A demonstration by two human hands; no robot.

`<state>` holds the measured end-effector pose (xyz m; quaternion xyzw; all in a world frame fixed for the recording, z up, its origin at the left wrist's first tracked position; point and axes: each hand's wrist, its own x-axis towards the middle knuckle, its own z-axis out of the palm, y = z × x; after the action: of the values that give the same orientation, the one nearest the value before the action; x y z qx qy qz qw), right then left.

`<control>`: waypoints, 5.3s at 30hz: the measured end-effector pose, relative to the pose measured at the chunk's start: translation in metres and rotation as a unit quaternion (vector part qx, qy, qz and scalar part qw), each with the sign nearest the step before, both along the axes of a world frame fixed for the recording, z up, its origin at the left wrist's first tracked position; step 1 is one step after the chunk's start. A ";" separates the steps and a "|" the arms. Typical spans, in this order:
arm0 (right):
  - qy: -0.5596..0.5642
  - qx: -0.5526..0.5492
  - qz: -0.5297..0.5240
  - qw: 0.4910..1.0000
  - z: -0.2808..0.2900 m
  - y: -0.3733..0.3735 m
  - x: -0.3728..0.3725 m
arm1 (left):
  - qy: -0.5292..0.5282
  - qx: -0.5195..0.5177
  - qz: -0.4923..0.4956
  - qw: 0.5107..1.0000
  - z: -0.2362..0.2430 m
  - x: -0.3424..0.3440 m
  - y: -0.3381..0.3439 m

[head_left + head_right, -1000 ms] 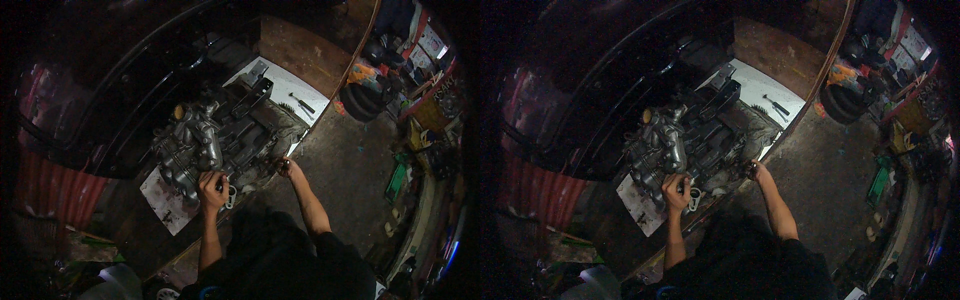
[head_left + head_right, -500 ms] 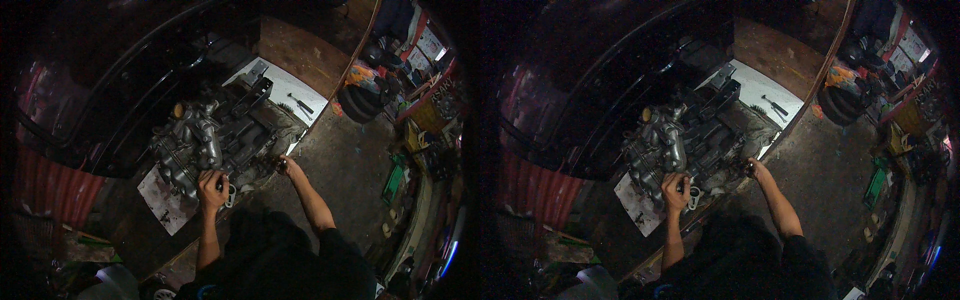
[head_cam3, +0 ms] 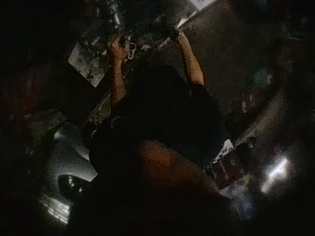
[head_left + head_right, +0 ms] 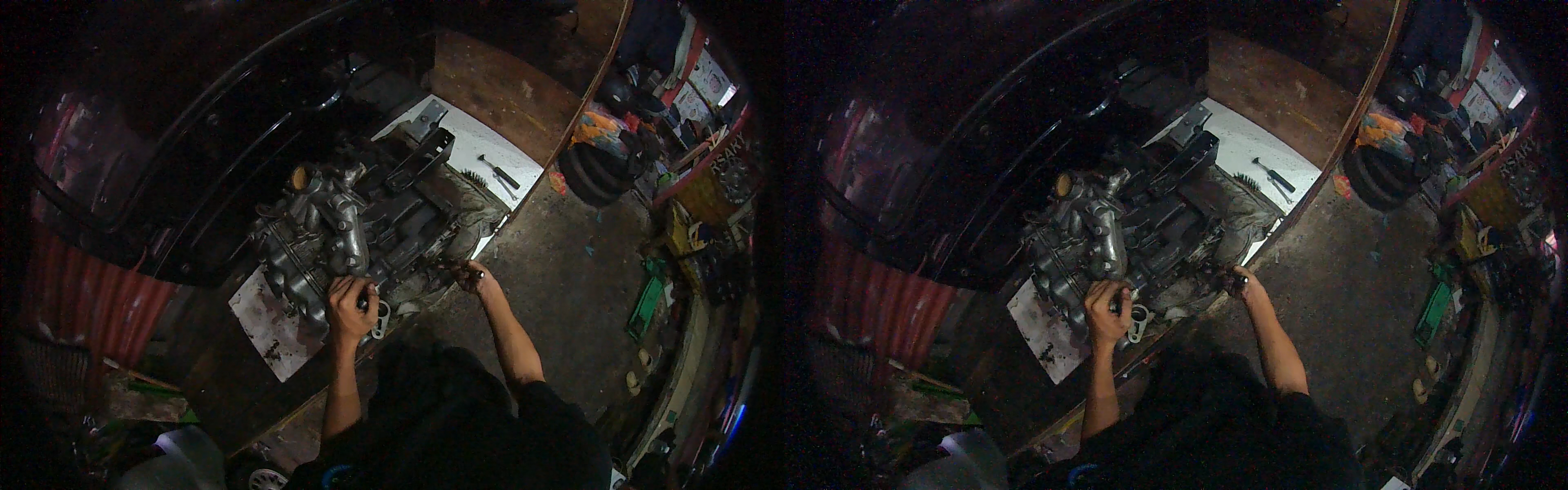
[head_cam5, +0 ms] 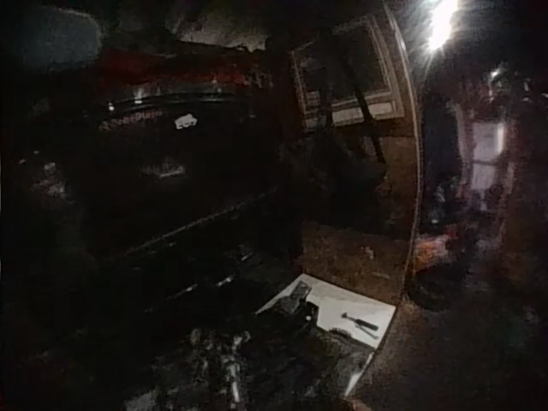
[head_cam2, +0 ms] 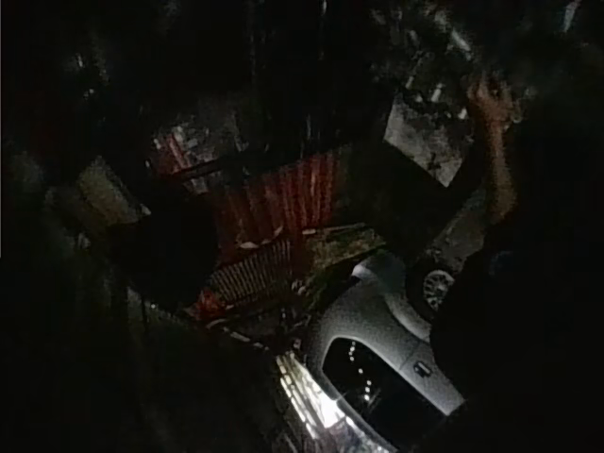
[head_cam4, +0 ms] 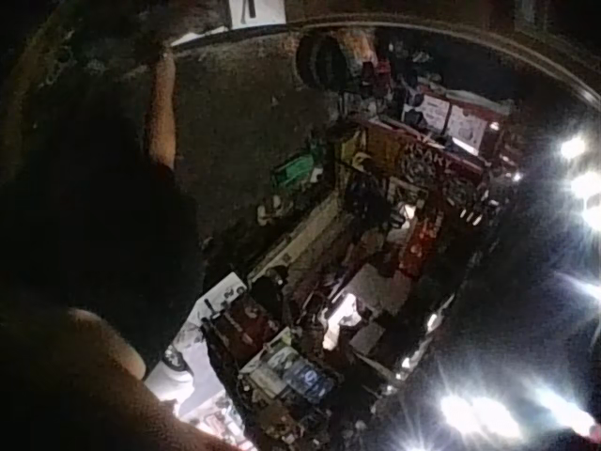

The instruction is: The person uses a wrench to loosen and remove bolts from a car engine block placed on a workbench. They repeatedly reposition the wrench and hands to access different bolt locations on the engine.

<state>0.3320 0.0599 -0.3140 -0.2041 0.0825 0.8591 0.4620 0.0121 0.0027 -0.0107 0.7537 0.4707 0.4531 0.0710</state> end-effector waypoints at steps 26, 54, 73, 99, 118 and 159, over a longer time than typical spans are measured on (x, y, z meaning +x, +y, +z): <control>0.111 -0.201 -0.016 0.973 0.092 0.017 -0.007 | 0.014 -0.024 0.023 0.999 -0.001 0.000 -0.001; -0.673 0.155 0.018 0.723 -0.019 -0.025 -0.101 | -0.001 -0.021 0.039 0.999 -0.004 -0.002 -0.004; -0.324 0.057 0.030 0.944 0.035 -0.021 -0.064 | -0.008 -0.033 0.037 0.999 -0.004 -0.003 -0.005; -0.773 0.224 -0.112 0.583 -0.008 -0.056 -0.131 | 0.021 -0.016 -0.022 0.999 0.000 -0.007 0.003; -0.626 0.113 -0.117 0.763 0.025 -0.038 -0.104 | 0.022 -0.039 -0.045 0.998 -0.003 -0.009 0.001; -0.460 0.008 -0.104 0.882 0.165 -0.050 -0.118 | 0.037 -0.021 -0.049 0.998 0.003 -0.005 0.001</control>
<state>0.2144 0.0099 -0.1492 -0.5631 -0.1253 0.6158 0.5366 0.0075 0.0038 -0.0077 0.7904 0.4447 0.4112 0.0914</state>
